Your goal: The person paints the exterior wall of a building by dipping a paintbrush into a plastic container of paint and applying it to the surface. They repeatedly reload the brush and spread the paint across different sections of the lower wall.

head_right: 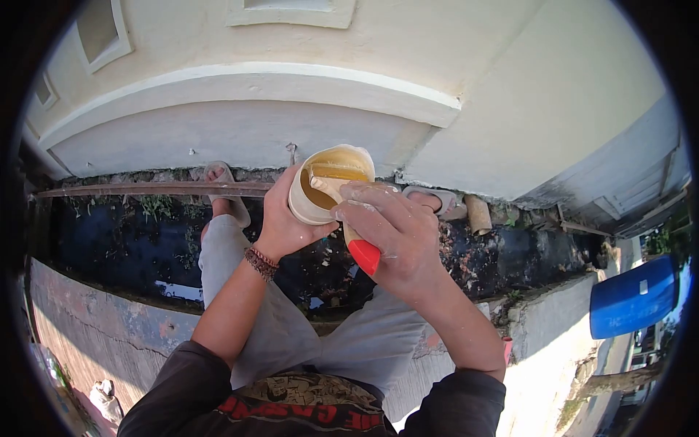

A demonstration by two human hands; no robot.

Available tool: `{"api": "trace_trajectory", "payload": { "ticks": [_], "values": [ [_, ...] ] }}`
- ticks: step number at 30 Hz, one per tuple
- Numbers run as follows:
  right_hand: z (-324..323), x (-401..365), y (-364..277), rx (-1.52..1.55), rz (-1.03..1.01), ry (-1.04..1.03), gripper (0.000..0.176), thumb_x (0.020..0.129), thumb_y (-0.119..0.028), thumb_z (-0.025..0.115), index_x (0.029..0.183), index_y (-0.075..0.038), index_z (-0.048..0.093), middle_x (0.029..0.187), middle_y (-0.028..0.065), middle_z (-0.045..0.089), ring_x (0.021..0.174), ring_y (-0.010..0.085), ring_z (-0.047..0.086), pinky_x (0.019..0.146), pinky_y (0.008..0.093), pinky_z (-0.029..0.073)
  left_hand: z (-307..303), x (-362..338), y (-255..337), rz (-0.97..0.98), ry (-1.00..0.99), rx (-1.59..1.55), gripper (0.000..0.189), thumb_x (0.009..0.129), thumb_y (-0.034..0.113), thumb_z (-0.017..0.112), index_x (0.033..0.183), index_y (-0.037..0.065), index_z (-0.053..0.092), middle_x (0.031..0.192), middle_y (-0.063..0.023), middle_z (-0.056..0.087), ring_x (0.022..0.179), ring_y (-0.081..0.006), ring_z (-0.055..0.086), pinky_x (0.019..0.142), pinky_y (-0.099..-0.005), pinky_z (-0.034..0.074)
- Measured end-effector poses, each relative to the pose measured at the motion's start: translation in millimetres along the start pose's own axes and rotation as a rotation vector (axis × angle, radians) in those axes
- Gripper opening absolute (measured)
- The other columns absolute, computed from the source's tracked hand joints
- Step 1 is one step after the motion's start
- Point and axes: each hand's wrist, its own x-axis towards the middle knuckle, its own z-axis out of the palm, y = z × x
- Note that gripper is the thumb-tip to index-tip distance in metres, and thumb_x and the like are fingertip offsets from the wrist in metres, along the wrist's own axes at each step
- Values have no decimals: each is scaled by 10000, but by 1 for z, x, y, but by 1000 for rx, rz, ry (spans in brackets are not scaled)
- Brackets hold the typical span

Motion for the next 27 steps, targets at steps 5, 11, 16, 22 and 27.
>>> {"api": "trace_trajectory", "payload": {
  "ticks": [5, 11, 16, 22, 27],
  "values": [
    [5, -6, 6, -39, -15, 49, 363, 652, -42, 741, 1003, -103, 675, 1086, 90, 685, 972, 276, 683, 755, 345, 506, 2, -1, -3, -3, 10, 21, 796, 510, 112, 878, 1223, 30, 534, 1115, -113, 637, 1040, -238, 637, 915, -345, 495],
    [2, 1, 10, 111, 131, 28, 285, 722, 41, 728, 982, -54, 660, 1006, 108, 700, 884, 260, 697, 720, 295, 536, 3, -3, -7, 5, 25, 72, 781, 510, 111, 875, 1210, 46, 536, 1129, -118, 630, 1044, -269, 631, 917, -360, 493],
    [-27, 22, 18, 708, 772, -42, 239, 821, 14, 717, 1030, -7, 602, 887, 79, 688, 715, 95, 636, 573, 232, 525, 5, -4, -4, 36, 72, 81, 659, 514, 77, 787, 1136, 59, 568, 1053, -138, 618, 1006, -347, 588, 887, -421, 462],
    [-22, 6, 47, 1049, 923, 3, 306, 797, 7, 739, 1049, -2, 565, 834, 79, 650, 518, 105, 570, 446, 216, 469, 4, -6, -2, 64, -38, 129, 737, 496, 84, 842, 1179, 85, 564, 1121, -110, 620, 1067, -306, 598, 939, -392, 468],
    [-20, -1, 50, 1134, 962, 8, 309, 799, 18, 731, 1056, -9, 562, 836, 76, 644, 549, 109, 579, 453, 220, 477, 3, -5, -1, 70, -67, 90, 726, 494, 79, 843, 1167, 75, 571, 1104, -117, 632, 1027, -308, 627, 908, -372, 500]
  ]
}}
